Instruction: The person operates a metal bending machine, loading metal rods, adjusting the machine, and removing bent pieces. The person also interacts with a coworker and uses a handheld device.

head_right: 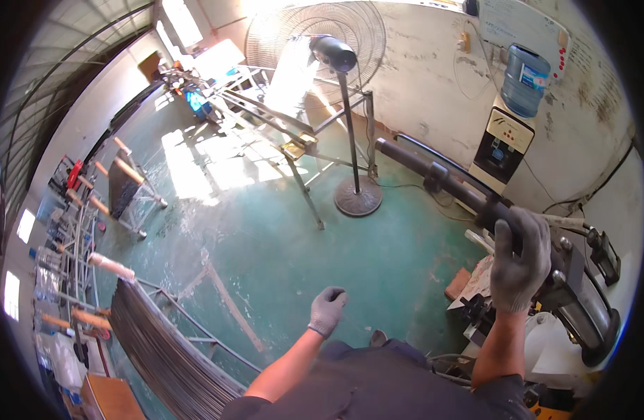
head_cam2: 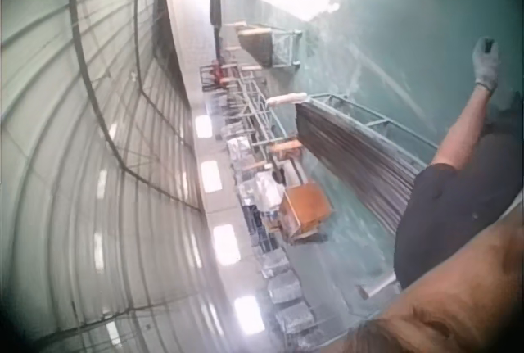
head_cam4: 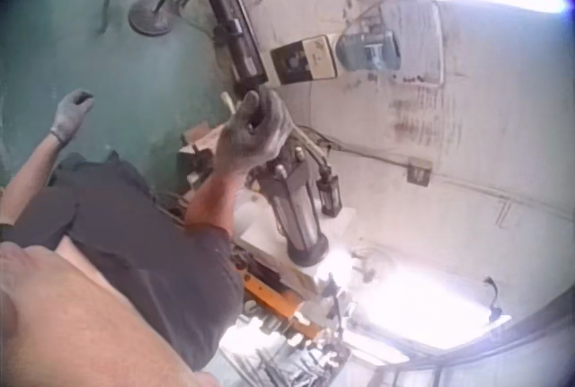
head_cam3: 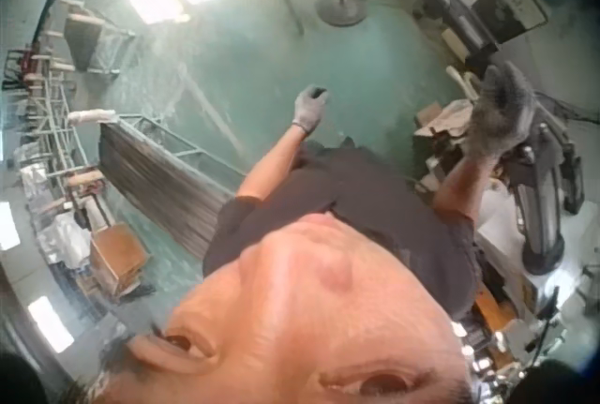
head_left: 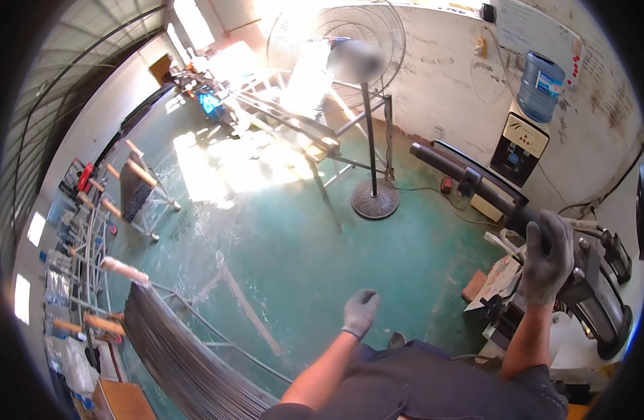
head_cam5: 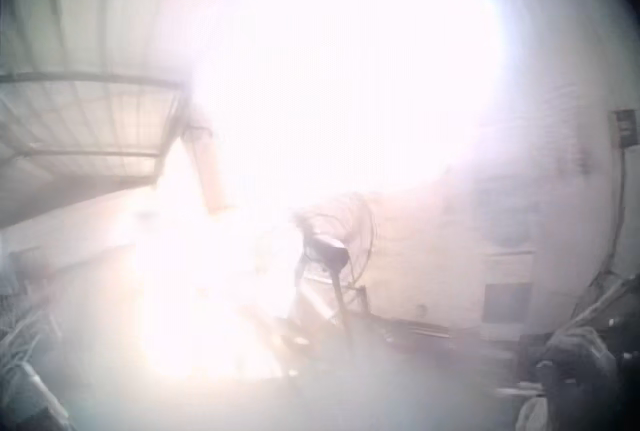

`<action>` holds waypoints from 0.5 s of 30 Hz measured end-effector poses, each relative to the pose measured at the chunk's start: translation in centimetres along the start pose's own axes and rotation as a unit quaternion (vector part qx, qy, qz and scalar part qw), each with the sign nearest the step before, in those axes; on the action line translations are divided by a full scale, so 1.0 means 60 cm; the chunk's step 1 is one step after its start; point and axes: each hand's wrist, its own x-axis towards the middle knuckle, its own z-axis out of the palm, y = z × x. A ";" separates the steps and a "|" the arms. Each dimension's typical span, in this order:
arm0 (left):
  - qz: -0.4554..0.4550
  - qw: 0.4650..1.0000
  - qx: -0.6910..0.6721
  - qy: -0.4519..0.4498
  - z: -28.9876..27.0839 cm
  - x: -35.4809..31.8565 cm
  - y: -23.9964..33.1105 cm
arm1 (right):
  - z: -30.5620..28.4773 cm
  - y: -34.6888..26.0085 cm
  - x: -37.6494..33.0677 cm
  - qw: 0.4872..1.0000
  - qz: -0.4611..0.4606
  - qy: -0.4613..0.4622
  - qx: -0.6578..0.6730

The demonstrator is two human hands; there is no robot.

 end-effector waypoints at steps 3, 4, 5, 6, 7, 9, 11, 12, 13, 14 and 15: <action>-0.043 0.998 -0.046 -0.010 -0.034 0.181 0.028 | 0.132 0.007 0.091 0.992 0.098 -0.037 -0.077; -0.070 0.996 -0.051 -0.029 -0.039 0.245 0.031 | 0.188 0.020 0.108 0.989 0.102 -0.038 -0.099; -0.076 0.994 -0.050 -0.051 -0.043 0.309 0.011 | 0.238 0.030 0.119 0.985 0.108 -0.029 -0.128; -0.086 0.991 -0.049 -0.093 -0.032 0.382 0.020 | 0.283 0.038 0.131 0.981 0.111 -0.020 -0.160; -0.101 0.986 -0.038 -0.128 -0.038 0.447 0.030 | 0.328 0.045 0.141 0.978 0.141 -0.003 -0.155; -0.094 0.977 -0.006 -0.193 -0.056 0.578 0.085 | 0.397 0.057 0.178 0.973 0.150 0.042 -0.168; -0.061 0.965 0.024 -0.255 -0.068 0.701 0.160 | 0.451 0.085 0.189 0.959 0.160 0.111 -0.206; -0.048 0.961 0.025 -0.271 -0.066 0.764 0.200 | 0.471 0.101 0.193 0.952 0.158 0.143 -0.221; -0.040 0.958 0.026 -0.281 -0.065 0.828 0.245 | 0.492 0.109 0.198 0.940 0.188 0.160 -0.234; -0.031 0.956 0.027 -0.291 -0.059 0.888 0.292 | 0.505 0.119 0.203 0.933 0.202 0.185 -0.233; -0.031 0.952 0.058 -0.298 -0.050 0.938 0.341 | 0.519 0.130 0.205 0.926 0.216 0.207 -0.230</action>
